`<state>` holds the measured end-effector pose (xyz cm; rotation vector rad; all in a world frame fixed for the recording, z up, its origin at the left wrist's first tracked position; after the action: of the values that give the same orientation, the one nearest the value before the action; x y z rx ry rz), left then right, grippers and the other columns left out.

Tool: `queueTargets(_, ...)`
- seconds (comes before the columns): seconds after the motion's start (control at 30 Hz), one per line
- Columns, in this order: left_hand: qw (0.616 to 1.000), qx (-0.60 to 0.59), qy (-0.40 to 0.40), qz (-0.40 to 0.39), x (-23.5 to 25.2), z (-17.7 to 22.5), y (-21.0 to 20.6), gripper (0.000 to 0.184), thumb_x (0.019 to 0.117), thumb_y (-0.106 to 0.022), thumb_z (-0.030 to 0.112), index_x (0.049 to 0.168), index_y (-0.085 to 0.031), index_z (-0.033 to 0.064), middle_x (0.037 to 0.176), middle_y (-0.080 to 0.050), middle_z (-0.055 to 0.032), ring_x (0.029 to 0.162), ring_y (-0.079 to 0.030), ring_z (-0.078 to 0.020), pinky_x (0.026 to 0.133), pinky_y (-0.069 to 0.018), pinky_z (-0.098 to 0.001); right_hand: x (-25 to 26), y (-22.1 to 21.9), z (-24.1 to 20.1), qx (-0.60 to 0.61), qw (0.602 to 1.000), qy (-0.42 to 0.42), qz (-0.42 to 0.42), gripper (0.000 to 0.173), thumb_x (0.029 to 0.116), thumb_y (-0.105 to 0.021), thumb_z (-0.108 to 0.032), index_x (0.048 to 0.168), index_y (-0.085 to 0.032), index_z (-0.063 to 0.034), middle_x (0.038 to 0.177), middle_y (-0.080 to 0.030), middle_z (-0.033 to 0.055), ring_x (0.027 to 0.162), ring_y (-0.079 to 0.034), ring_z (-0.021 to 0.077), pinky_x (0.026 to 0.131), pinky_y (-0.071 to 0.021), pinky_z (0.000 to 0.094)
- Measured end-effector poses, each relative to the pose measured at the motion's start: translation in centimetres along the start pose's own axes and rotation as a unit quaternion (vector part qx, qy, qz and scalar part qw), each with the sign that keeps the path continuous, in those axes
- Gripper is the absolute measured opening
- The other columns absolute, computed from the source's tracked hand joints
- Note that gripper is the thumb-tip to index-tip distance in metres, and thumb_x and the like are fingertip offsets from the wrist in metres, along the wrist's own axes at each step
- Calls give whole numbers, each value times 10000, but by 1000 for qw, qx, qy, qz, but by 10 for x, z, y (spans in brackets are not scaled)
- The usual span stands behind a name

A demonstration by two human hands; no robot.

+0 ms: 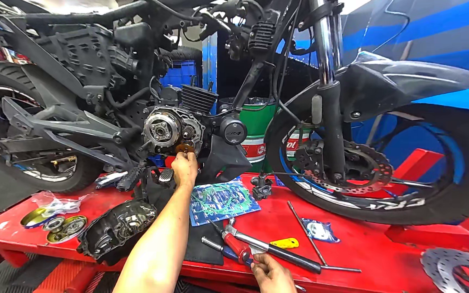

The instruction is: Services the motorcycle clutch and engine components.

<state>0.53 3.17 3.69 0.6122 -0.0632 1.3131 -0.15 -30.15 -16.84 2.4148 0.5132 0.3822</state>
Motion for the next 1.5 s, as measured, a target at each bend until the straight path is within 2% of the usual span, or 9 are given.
queueTargets(0.13,996,-87,22,5,1,-16,-11,325,1037,-523,319,988,-702,52,945,-723,-157,925,-705,-333,819,-544,-596,1,-1,0,0,1000,0,-6,252,930,-669,-266,1141,-750,-155,894,-783,-33,814,-743,105,794,-609,411)
queueTargets(0.33,958,-272,77,-43,10,-35,-19,323,1077,-471,262,1118,-662,4,1008,-733,-159,888,-741,-264,822,-618,-490,2,-4,3,-1,1000,-2,-12,250,925,-677,-274,1133,-752,-157,879,-782,-38,796,-741,99,783,-615,405)
queueTargets(0.5,964,-251,89,-8,21,-41,-15,311,1022,-554,303,1063,-674,19,968,-686,-178,864,-686,-304,785,-576,-539,5,-11,5,2,1000,-5,-22,255,922,-675,-266,1133,-752,-147,874,-781,-24,786,-744,111,776,-619,416)
queueTargets(0.67,915,-357,180,-65,20,-55,-16,861,952,-621,629,1494,-387,1,1326,-585,-294,1065,-680,-405,877,-585,-570,4,-14,4,-7,999,-12,-40,275,932,-674,-280,1150,-747,-130,898,-785,3,805,-753,144,796,-623,453)
queueTargets(0.77,888,-422,170,-64,15,-66,-16,680,1050,-456,590,1384,-488,-2,1171,-614,-227,839,-701,-317,743,-616,-482,5,-15,5,-19,998,-16,-49,285,931,-675,-286,1161,-746,-132,902,-788,3,811,-755,145,803,-622,451)
queueTargets(0.93,868,-477,126,-57,5,-69,-11,453,1122,-371,386,1218,-597,5,979,-685,-128,689,-687,-197,632,-604,-362,7,-21,6,-21,998,-17,-54,278,934,-674,-275,1157,-743,-124,896,-786,5,799,-753,144,794,-623,443)
queueTargets(1.1,823,-532,164,-118,-7,-58,-6,356,1094,-371,405,1064,-601,135,624,-507,25,386,-368,-63,346,-325,-208,10,-26,7,-16,998,-29,-52,246,930,-673,-277,1126,-748,-148,866,-779,-21,766,-745,117,764,-630,409)
queueTargets(1.27,873,-453,75,-167,-11,-47,-9,394,1095,-357,332,761,-484,166,528,-418,45,383,-326,-67,376,-303,-220,16,-28,6,-25,999,-40,-16,223,929,-648,-318,1080,-758,-197,871,-770,-65,768,-731,77,752,-627,378)
queueTargets(1.5,883,-441,-25,-157,-7,-64,-24,303,1098,-376,276,883,-535,133,574,-463,36,432,-403,-89,419,-374,-250,19,-30,-9,-12,999,-37,24,201,948,-610,-336,1013,-760,-220,821,-751,-98,731,-715,45,706,-627,335)
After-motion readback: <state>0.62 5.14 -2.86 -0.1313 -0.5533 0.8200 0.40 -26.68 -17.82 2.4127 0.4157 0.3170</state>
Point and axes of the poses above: each hand's wrist, its own x-axis towards the middle knuckle, its own y-axis out of the back of the hand, z = x × y, the point moved 2 cm from there along x, towards the middle knuckle
